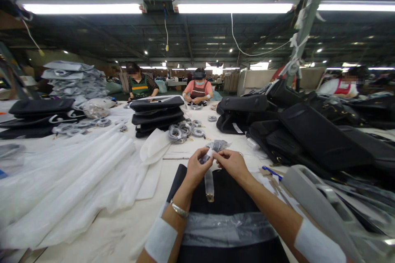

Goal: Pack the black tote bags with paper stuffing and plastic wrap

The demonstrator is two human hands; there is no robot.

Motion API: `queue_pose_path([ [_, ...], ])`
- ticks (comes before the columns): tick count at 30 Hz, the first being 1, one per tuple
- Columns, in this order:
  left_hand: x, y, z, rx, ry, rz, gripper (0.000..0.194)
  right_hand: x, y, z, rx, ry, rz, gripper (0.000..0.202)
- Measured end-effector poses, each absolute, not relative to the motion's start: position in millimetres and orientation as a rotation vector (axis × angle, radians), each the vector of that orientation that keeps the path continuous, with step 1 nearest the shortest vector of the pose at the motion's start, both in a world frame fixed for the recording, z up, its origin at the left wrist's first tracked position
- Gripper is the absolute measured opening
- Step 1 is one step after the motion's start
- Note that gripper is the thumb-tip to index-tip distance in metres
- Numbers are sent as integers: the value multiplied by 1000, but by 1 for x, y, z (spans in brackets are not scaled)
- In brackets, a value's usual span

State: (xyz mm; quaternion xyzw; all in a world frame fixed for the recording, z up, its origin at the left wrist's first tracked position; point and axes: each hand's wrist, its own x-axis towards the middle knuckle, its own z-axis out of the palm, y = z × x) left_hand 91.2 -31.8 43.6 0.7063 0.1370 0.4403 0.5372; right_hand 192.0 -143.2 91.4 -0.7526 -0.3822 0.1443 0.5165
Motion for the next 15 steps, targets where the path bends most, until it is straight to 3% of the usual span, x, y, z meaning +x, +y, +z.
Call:
queue_pose_path([
  [7, 89, -32, 45, 1733, 368, 1045, 27, 195, -147, 93, -1903, -1066, 305, 32],
  [12, 89, -33, 45, 1741, 346, 1024, 28, 200, -149, 91, -1795, -1024, 442, 21],
  [15, 90, -33, 45, 1715, 306, 1008, 28, 201, -145, 86, -1656, -918, 544, 26],
])
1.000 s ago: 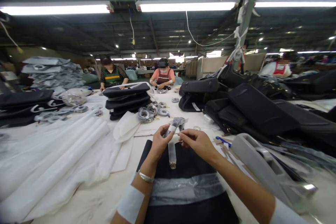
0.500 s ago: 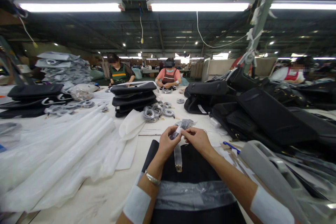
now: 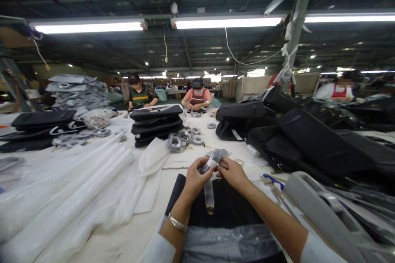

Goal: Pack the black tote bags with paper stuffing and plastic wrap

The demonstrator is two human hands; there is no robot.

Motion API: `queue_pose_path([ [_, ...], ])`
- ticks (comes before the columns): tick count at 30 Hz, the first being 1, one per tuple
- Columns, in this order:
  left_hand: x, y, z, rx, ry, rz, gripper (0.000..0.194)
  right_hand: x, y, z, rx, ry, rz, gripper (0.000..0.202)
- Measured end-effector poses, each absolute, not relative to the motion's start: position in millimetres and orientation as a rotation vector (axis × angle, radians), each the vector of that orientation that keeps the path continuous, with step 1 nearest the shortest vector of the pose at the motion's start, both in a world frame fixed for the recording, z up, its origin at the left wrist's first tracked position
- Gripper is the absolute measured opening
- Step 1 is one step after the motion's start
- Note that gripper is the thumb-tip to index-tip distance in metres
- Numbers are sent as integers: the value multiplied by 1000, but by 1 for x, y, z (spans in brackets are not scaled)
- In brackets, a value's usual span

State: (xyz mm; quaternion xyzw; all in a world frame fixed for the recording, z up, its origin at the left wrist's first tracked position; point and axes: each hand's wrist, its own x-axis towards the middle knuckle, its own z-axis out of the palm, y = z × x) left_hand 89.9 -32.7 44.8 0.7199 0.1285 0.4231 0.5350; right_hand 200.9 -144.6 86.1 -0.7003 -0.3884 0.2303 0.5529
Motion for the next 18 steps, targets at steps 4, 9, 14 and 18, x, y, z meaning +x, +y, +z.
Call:
queue_pose_path([
  [4, 89, -32, 46, 1665, 287, 996, 26, 200, -139, 80, -1500, -876, 607, 29],
  [9, 90, -32, 47, 1660, 259, 960, 28, 200, -138, 76, -1549, -875, 503, 26],
  [14, 91, -33, 47, 1648, 254, 936, 27, 203, -132, 68, -1527, -803, 493, 14],
  [18, 90, -36, 50, 1640, 208, 899, 27, 211, -121, 58, -1530, -730, 491, 13],
])
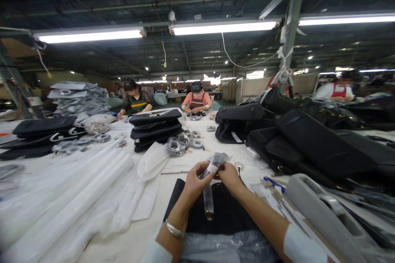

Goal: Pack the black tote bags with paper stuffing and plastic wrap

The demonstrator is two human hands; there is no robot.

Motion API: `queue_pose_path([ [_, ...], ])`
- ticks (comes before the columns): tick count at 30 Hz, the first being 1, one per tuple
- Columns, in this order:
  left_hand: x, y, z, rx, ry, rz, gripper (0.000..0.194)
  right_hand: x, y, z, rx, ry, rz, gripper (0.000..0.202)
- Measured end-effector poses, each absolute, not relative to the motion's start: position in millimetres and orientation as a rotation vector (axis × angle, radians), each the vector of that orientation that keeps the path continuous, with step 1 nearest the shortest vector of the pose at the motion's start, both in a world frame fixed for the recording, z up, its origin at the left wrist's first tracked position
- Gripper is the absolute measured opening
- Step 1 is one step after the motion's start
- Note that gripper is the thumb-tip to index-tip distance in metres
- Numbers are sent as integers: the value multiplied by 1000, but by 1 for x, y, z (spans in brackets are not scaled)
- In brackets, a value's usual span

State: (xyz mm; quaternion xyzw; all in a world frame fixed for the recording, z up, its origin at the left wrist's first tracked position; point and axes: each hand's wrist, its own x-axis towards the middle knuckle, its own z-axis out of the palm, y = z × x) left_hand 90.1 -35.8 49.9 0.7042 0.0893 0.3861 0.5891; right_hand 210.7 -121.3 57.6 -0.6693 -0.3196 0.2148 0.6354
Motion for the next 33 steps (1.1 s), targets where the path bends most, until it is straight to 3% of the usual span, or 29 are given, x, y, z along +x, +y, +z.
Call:
queue_pose_path([
  [6, 92, -33, 46, 1681, 264, 945, 26, 210, -126, 59, -1553, -737, 546, 19],
  [12, 95, -28, 38, 1698, 326, 990, 29, 190, -139, 68, -1190, -629, 878, 27],
  [17, 93, -30, 42, 1643, 306, 969, 29, 186, -125, 63, -1197, -538, 758, 30],
  [26, 88, -20, 43, 1398, 474, 1321, 32, 215, -86, 83, -1663, -750, 351, 50],
  [33, 88, -12, 40, 1116, 501, 1450, 29, 236, -90, 83, -2149, -1127, 148, 29],
])
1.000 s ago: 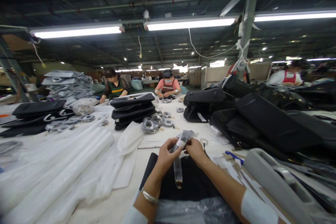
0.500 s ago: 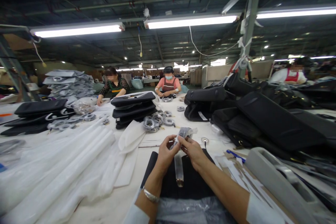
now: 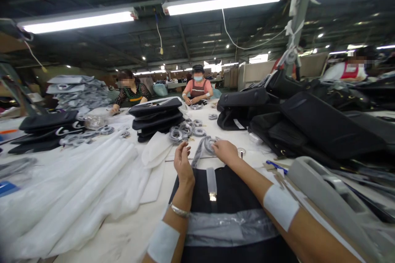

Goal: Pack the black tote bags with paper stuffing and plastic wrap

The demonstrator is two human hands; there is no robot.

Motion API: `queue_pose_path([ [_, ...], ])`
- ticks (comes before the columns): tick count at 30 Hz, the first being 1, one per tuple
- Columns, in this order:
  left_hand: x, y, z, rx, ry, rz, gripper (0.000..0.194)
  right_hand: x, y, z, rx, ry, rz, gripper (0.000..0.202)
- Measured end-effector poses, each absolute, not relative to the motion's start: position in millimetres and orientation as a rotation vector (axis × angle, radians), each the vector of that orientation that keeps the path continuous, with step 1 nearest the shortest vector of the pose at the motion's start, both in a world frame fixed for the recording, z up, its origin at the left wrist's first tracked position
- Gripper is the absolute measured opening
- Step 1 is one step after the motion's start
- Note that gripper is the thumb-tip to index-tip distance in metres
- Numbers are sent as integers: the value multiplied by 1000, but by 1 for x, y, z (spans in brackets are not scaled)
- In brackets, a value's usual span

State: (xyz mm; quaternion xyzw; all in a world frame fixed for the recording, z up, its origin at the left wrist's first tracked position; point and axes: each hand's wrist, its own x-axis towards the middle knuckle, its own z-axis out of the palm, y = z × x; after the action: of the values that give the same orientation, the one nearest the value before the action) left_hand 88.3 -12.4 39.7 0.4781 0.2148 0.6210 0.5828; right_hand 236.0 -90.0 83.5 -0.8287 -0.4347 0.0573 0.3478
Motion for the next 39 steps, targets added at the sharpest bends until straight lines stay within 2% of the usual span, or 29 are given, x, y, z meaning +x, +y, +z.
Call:
queue_pose_path([
  [7, 85, -15, 46, 1023, 540, 1491, 26, 224, -68, 57, -2195, -1358, 145, 28],
  [11, 85, -17, 48, 991, 550, 1481, 25, 225, -78, 46, -2154, -1292, 4, 37],
  [22, 86, -12, 44, 1027, 617, 1454, 24, 164, -86, 63, -1818, -1621, -333, 33],
  [29, 94, -15, 37, 1226, 662, 1059, 26, 231, -98, 57, -1947, -1109, -109, 35],
  [34, 92, -19, 44, 1200, 582, 1221, 26, 248, -88, 39, -1997, -1236, 47, 30],
  [39, 86, -19, 51, 1118, 561, 1371, 25, 243, -87, 33, -2047, -1382, 229, 34],
])
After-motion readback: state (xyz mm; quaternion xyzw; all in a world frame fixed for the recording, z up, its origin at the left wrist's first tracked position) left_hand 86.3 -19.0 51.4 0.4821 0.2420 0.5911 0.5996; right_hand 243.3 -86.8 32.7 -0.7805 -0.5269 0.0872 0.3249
